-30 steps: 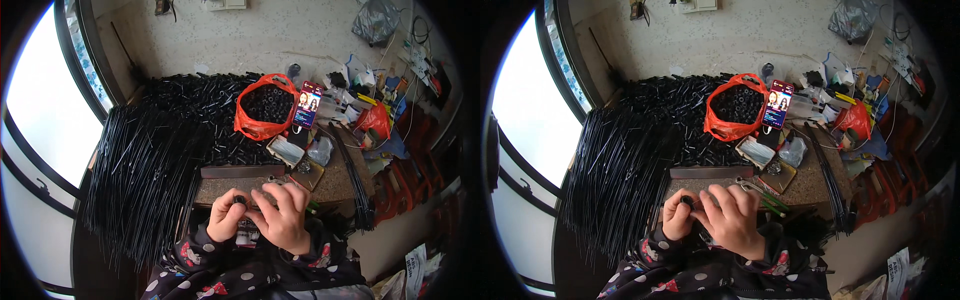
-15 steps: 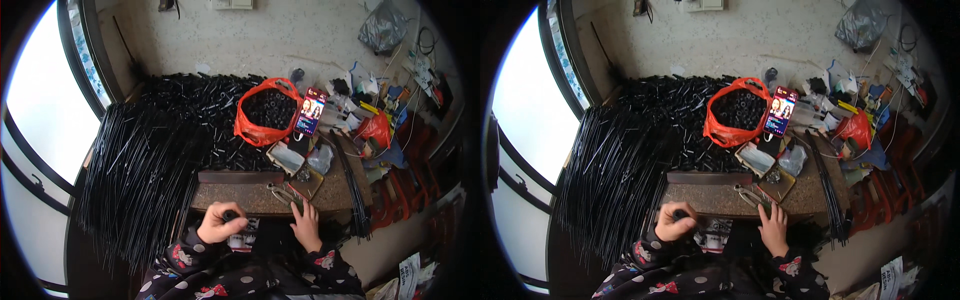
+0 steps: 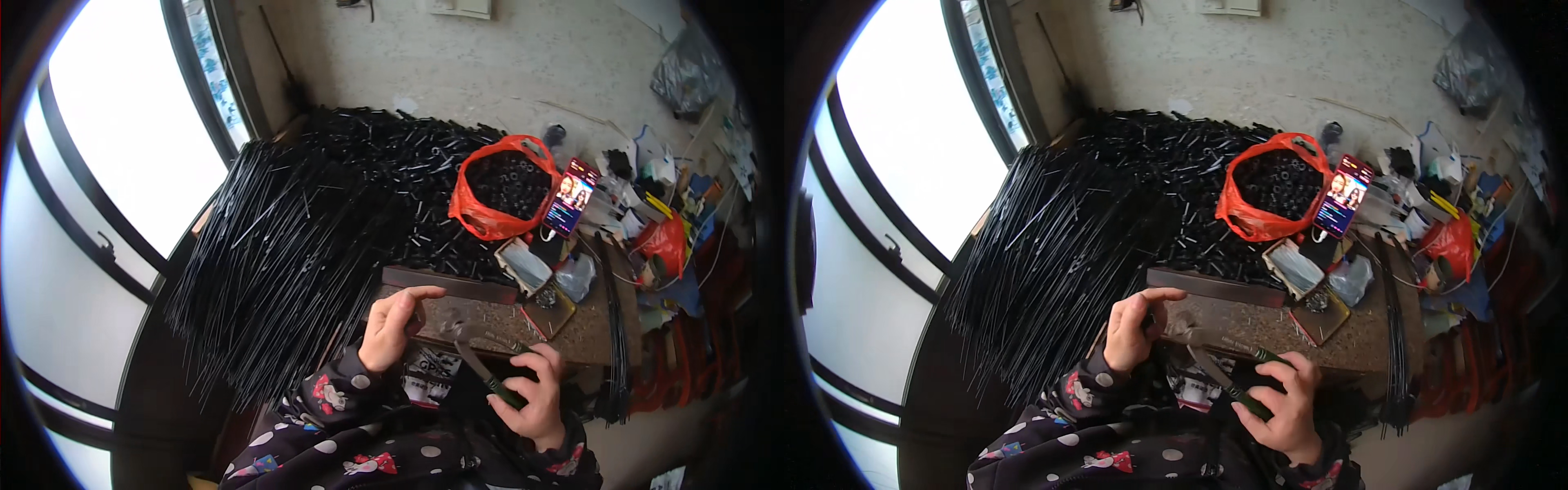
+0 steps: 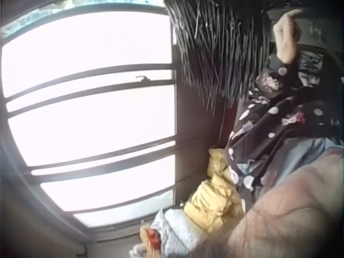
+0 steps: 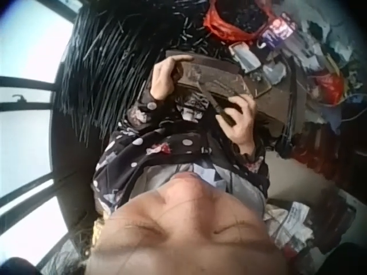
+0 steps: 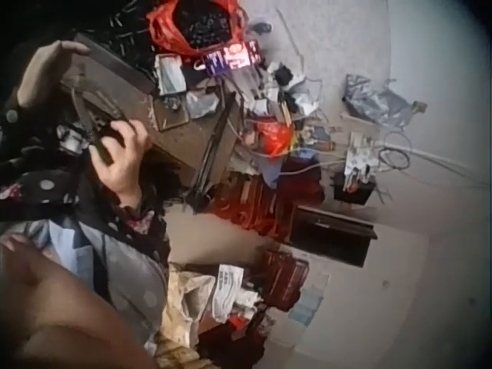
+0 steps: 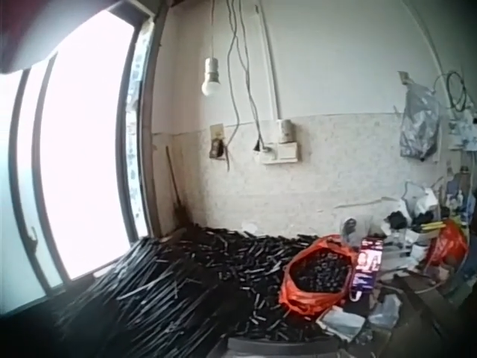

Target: The person is assembling bundles of long black wire-like components using pliers to group and secure them.

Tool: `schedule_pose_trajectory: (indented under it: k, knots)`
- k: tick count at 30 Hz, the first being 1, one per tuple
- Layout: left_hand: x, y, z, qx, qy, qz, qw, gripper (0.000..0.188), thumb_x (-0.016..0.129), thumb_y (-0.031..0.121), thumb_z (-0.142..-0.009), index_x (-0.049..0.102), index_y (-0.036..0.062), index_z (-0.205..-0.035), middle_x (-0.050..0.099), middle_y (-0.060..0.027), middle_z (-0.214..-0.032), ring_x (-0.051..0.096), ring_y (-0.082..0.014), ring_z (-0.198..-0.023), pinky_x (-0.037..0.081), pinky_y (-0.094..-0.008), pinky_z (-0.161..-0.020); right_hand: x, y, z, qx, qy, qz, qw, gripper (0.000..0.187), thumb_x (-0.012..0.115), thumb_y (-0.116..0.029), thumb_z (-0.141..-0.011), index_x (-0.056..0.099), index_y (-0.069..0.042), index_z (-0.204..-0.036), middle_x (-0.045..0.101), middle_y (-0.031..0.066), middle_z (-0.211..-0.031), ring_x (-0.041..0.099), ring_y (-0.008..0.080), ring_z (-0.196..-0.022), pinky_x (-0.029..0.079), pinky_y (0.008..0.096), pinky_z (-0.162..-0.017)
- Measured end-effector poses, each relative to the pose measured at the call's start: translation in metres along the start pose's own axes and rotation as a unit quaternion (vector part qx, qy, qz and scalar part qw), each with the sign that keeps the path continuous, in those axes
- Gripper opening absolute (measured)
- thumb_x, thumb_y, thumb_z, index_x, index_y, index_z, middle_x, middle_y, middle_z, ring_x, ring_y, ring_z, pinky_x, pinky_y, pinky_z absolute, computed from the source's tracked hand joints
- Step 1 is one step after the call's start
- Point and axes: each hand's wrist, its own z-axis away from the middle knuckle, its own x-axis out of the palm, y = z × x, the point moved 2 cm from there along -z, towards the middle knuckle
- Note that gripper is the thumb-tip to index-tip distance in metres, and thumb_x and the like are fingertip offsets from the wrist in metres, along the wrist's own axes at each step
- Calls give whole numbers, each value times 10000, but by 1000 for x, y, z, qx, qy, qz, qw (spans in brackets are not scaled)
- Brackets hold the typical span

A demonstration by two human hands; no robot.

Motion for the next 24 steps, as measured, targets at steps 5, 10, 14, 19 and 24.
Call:
schedule_pose_trajectory:
  k: [5, 10, 14, 19, 24]
  knots:
    - [3, 7, 7, 13, 59, -32, 998, 437, 358, 309, -953, 581, -47, -1075, 438, 45, -603, 364, -24, -546, 289, -183, -521, -4, -20, -9, -72, 1, 147, 987, 200, 736, -172, -565, 607, -72, -681, 532, 39, -982, 432, 318, -1017, 306, 434, -865]
    - [0, 18, 12, 76, 81, -36, 993, 431, 366, 300, -945, 594, -48, -1056, 445, 50, -592, 363, -22, -541, 279, -183, -514, -1, -7, -4, -87, -13, -41, 995, 232, 707, -166, -622, 643, -4, -774, 590, 73, -988, 581, 353, -850, 473, 403, -674]
    - [6, 29, 11, 57, 25, 46, 997, 410, 381, 282, -936, 617, -46, -998, 458, 48, -583, 372, -26, -542, 272, -187, -515, 48, 11, 35, 321, -211, -681, 624, 431, 566, -354, -854, 565, 68, -945, 594, 239, -776, 631, 335, -693, 510, 364, -542]
    - [15, 34, 7, -6, -13, -35, 999, 392, 467, 302, -876, 605, -48, -987, 471, 30, -549, 394, -38, -501, 295, -196, -488, 77, 10, 32, 301, -332, -709, 544, 327, 636, -188, -810, 507, 7, -1039, 594, 167, -714, 584, 232, -552, 488, 296, -536]
    - [0, 39, 12, 77, -7, -114, 990, 292, 581, 226, -848, 597, -12, -1015, 542, 27, -609, 488, -31, -571, 367, -197, -523, 42, 3, -13, 15, 52, 8, 998, 452, 615, 27, -690, 464, -10, -1114, 576, 126, -910, 574, 155, -851, 466, 275, -640]
